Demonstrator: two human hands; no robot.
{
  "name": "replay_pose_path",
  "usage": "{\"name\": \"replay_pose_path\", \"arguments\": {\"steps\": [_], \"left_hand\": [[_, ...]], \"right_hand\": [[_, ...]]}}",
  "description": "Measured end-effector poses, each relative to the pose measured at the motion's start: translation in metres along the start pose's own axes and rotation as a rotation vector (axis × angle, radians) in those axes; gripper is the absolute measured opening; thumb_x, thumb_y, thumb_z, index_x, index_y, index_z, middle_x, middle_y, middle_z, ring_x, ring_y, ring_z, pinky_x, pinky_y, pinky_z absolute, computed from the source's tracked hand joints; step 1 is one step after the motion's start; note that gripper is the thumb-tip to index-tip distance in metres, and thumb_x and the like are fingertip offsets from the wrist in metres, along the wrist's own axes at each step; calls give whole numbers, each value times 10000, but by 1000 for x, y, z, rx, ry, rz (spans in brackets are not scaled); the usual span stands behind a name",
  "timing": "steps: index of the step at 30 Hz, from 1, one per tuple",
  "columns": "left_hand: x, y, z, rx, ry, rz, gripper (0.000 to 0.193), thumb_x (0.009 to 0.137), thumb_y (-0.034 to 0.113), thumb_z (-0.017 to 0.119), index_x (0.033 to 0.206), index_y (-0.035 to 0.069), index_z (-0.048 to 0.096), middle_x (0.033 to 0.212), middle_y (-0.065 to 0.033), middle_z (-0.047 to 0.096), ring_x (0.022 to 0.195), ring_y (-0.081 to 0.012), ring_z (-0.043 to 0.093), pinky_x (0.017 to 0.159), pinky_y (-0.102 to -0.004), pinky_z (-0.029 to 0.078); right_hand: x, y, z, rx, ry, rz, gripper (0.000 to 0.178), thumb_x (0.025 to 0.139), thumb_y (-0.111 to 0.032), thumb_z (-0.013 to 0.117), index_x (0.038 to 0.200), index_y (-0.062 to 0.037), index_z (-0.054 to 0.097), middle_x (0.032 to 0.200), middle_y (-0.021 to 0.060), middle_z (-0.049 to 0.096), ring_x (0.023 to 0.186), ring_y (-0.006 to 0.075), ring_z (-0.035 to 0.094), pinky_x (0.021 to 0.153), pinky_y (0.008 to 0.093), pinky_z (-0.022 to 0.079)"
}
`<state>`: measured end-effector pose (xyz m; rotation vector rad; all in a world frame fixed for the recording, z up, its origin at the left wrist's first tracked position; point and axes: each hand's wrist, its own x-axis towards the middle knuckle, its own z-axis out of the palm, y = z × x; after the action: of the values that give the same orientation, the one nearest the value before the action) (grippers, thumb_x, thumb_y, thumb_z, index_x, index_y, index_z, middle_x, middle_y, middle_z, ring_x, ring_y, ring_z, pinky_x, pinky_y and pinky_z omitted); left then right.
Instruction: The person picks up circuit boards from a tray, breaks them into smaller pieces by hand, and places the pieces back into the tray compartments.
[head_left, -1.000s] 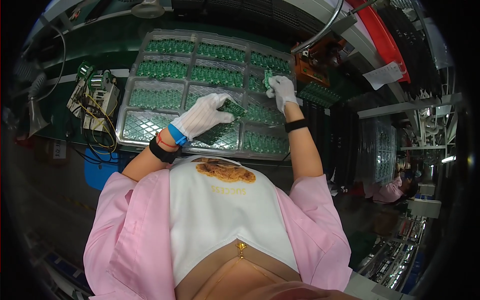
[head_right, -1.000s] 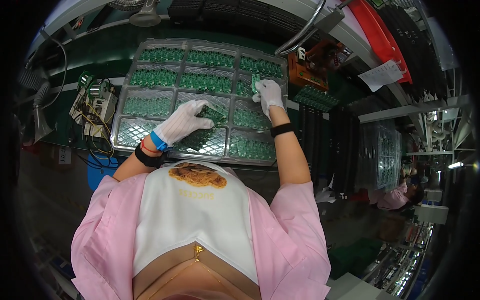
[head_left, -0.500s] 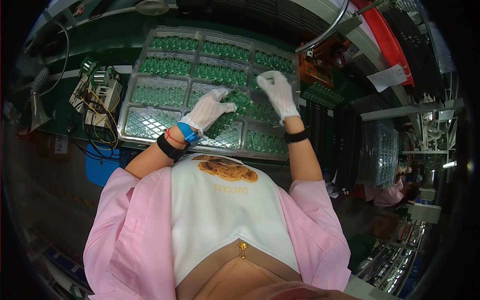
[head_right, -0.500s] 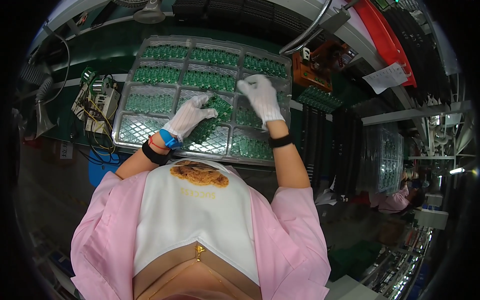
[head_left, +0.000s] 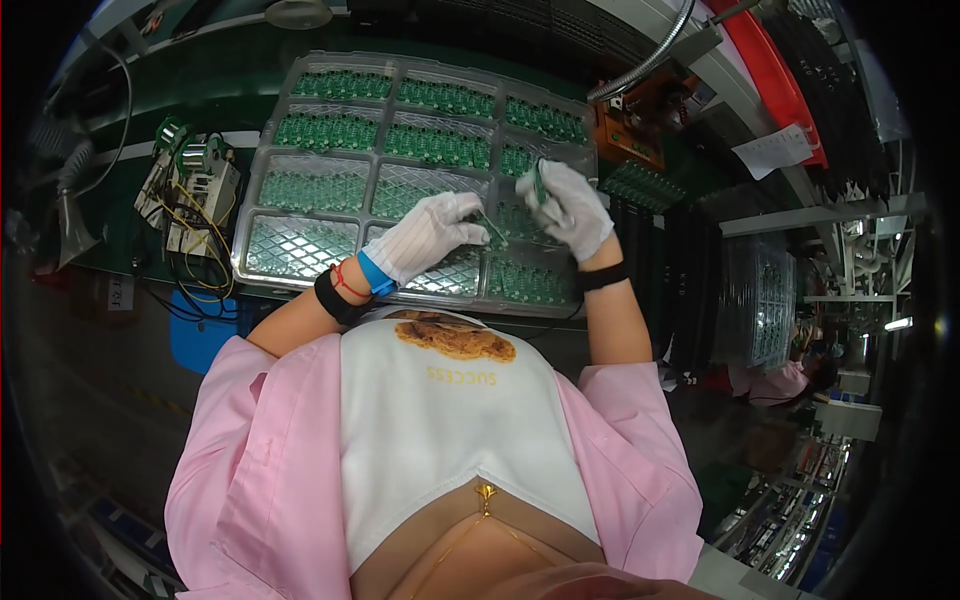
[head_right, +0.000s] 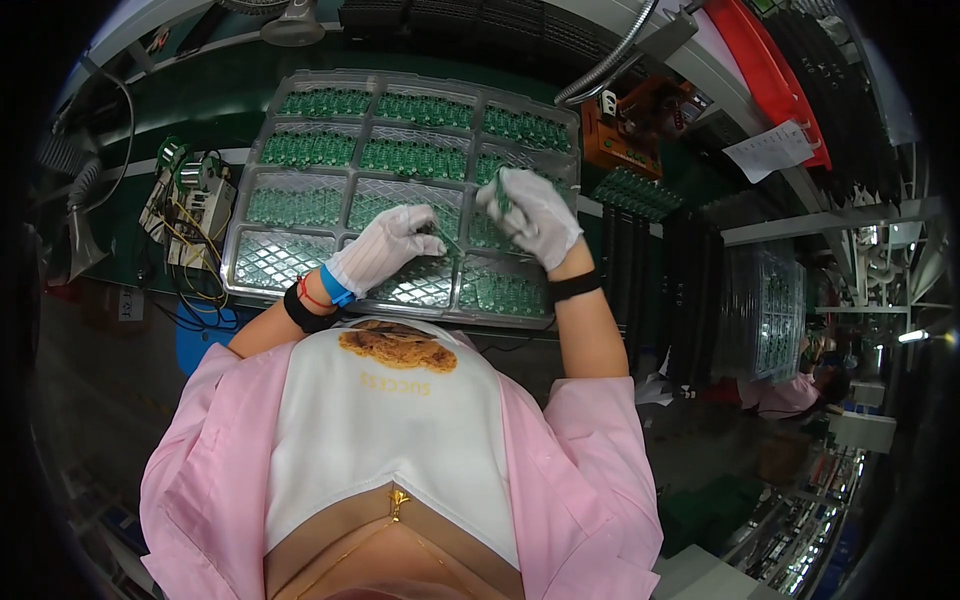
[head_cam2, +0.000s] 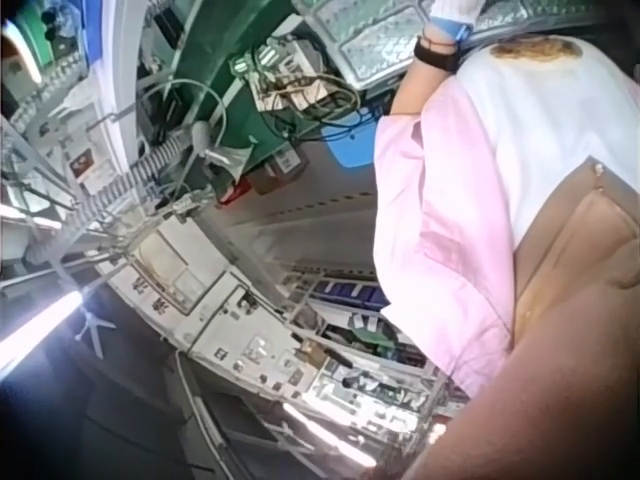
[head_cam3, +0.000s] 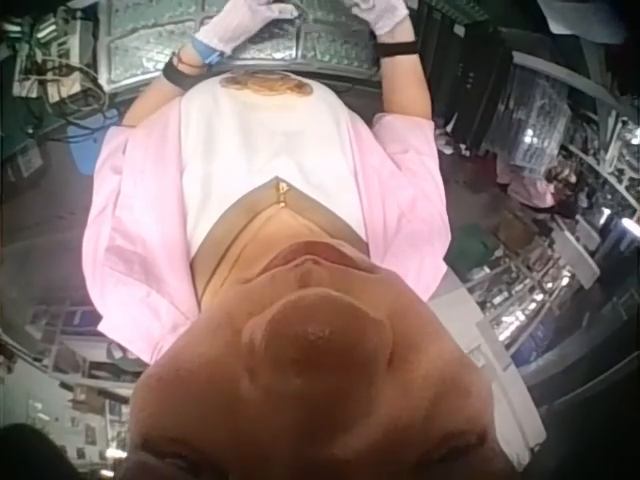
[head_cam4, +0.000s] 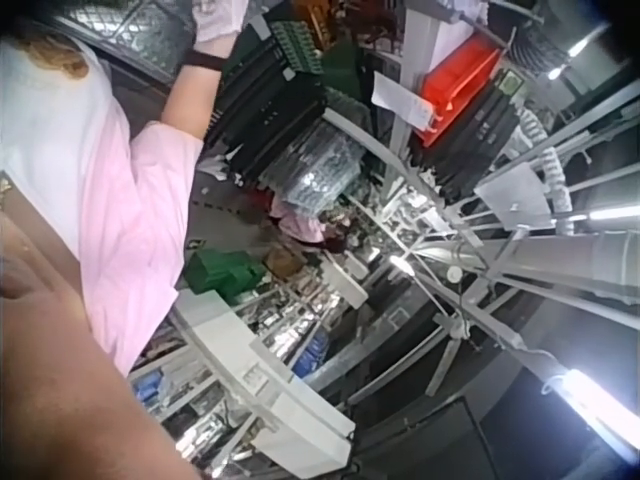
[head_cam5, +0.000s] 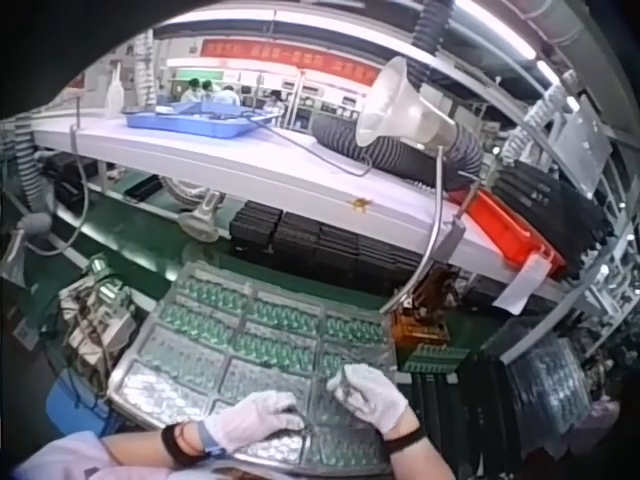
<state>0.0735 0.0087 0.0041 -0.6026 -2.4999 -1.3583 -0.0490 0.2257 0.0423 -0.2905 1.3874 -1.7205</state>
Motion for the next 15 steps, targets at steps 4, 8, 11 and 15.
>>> {"name": "replay_pose_path", "arguments": {"steps": [4,8,11,15], "left_hand": [[0,0,0,-40,43,-157,284,735,174,715,932,24,576,860,-161,573,815,-321,570,728,-383,458],[-2,0,0,-27,-37,-256,397,711,177,739,1030,-4,589,973,-188,607,930,-344,592,813,-373,474],[-2,-6,1,-29,-52,-434,489,706,187,744,1101,-40,566,1056,-221,596,1004,-356,580,866,-366,467],[0,-5,-7,-55,-34,-566,586,716,220,743,1165,-89,527,1129,-257,576,1069,-360,564,911,-361,455]], "right_hand": [[47,24,-62,-281,381,-93,178,905,-97,528,1008,19,615,711,77,586,583,70,535,494,211,388],[73,38,-65,-967,772,7,238,821,-137,639,1004,14,616,821,132,628,673,162,591,605,280,470],[75,42,-67,-1390,899,-134,316,767,-165,695,1021,4,615,875,152,641,738,212,613,688,310,495],[62,28,-48,-1391,884,-165,372,727,-204,730,1026,-17,610,986,176,645,894,327,612,809,391,483]]}}
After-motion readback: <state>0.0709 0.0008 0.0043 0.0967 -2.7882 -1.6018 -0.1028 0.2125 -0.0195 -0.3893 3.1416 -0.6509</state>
